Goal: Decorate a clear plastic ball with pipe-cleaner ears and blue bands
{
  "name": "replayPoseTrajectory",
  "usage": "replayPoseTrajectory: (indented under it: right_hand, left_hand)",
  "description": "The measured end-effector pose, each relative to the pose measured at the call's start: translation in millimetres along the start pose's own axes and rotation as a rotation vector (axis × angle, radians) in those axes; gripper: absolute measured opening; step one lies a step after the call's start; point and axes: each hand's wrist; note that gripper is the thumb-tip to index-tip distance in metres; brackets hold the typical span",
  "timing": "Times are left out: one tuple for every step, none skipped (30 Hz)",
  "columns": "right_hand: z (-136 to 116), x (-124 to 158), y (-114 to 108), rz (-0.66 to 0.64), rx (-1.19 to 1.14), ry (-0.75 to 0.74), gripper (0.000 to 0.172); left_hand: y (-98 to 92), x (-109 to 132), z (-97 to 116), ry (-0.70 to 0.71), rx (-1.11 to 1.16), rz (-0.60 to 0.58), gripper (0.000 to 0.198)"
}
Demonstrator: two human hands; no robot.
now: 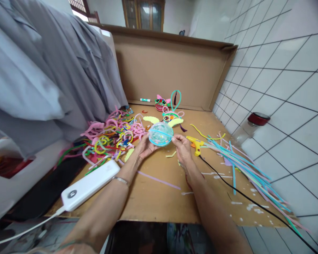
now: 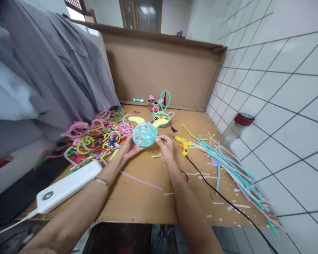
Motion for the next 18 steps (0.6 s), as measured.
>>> replayPoseTrajectory:
  right_hand:
    - [0.5, -0.6, -0.8, -0.002, 0.001, -0.002, 0.022]
    - [1.2, -1.5, -1.8, -0.005, 0.002, -0.004, 0.023]
    - [1.8, -2.4, -2.9, -0.007, 0.000, -0.004, 0.023]
    - [2.4, -3.4, -4.1, -0.011, -0.003, -0.002, 0.023]
    - [2.8, -4.4, -5.2, -0.016, -0.007, 0.000, 0.024]
    - [3.1, -5.3, -6.3, -0.024, -0.011, 0.003, 0.025]
    - [3.2, -6.2, -7.5, -0.033, -0.016, 0.003, 0.027]
    - [3.1, -7.1, -8.7, -0.042, -0.021, 0.004, 0.028]
    - [2.8, -7.9, -10.0, -0.050, -0.029, 0.007, 0.029]
    - [2.5, -8.7, -11.5, -0.056, -0.038, 0.011, 0.030]
    - [2.1, -9.6, -13.3, -0.061, -0.047, 0.018, 0.030]
    - [1.6, -10.5, -15.2, -0.065, -0.053, 0.028, 0.031]
    - [1.1, -11.4, -17.3, -0.076, -0.054, 0.040, 0.032]
    - [0.6, -12.4, -19.4, -0.093, -0.049, 0.055, 0.033]
    - [-0.1, -13.2, -21.4, -0.118, -0.041, 0.072, 0.033]
    - [-0.9, -14.0, -23.3, -0.142, -0.034, 0.090, 0.034]
    - [-1.9, -14.7, -24.9, -0.163, -0.028, 0.103, 0.035]
    - [-2.9, -15.2, -26.3, -0.180, -0.023, 0.113, 0.035]
  left_hand:
    - [0.6, 0.3, 0.2, 0.002, -0.001, -0.003, 0.042]
    - [1.2, 0.5, 0.3, 0.003, -0.002, -0.007, 0.042]
    - [1.6, 0.7, 0.4, 0.004, -0.002, -0.010, 0.042]
    - [2.0, 0.9, 0.4, 0.004, 0.000, -0.012, 0.043]
    - [2.2, 1.0, 0.3, 0.004, 0.004, -0.013, 0.044]
    - [2.5, 1.1, 0.2, 0.004, 0.010, -0.013, 0.045]
    - [2.8, 1.1, 0.1, 0.003, 0.017, -0.013, 0.046]
    - [3.2, 1.1, -0.1, 0.003, 0.024, -0.014, 0.048]
    - [3.6, 1.1, -0.2, 0.004, 0.031, -0.016, 0.051]
    - [4.2, 1.0, -0.5, 0.007, 0.036, -0.021, 0.054]
    - [4.8, 0.8, -0.8, 0.012, 0.040, -0.029, 0.056]
    - [5.4, 0.5, -1.2, 0.020, 0.043, -0.037, 0.059]
    - [5.9, 0.1, -1.6, 0.029, 0.046, -0.047, 0.061]
    - [6.3, -0.4, -2.0, 0.039, 0.049, -0.056, 0.062]
    - [6.6, -0.8, -2.4, 0.050, 0.054, -0.064, 0.063]
    - [6.8, -1.2, -2.8, 0.061, 0.059, -0.077, 0.064]
    - [6.9, -1.4, -3.0, 0.073, 0.064, -0.095, 0.065]
    - [6.8, -1.5, -3.1, 0.085, 0.070, -0.116, 0.066]
Point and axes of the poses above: each hand's wrist, its own x-axis away from the middle knuckle, its own y-axis out of the palm, z = x × y, and after that the axes turned 1 degree about z, right-handed
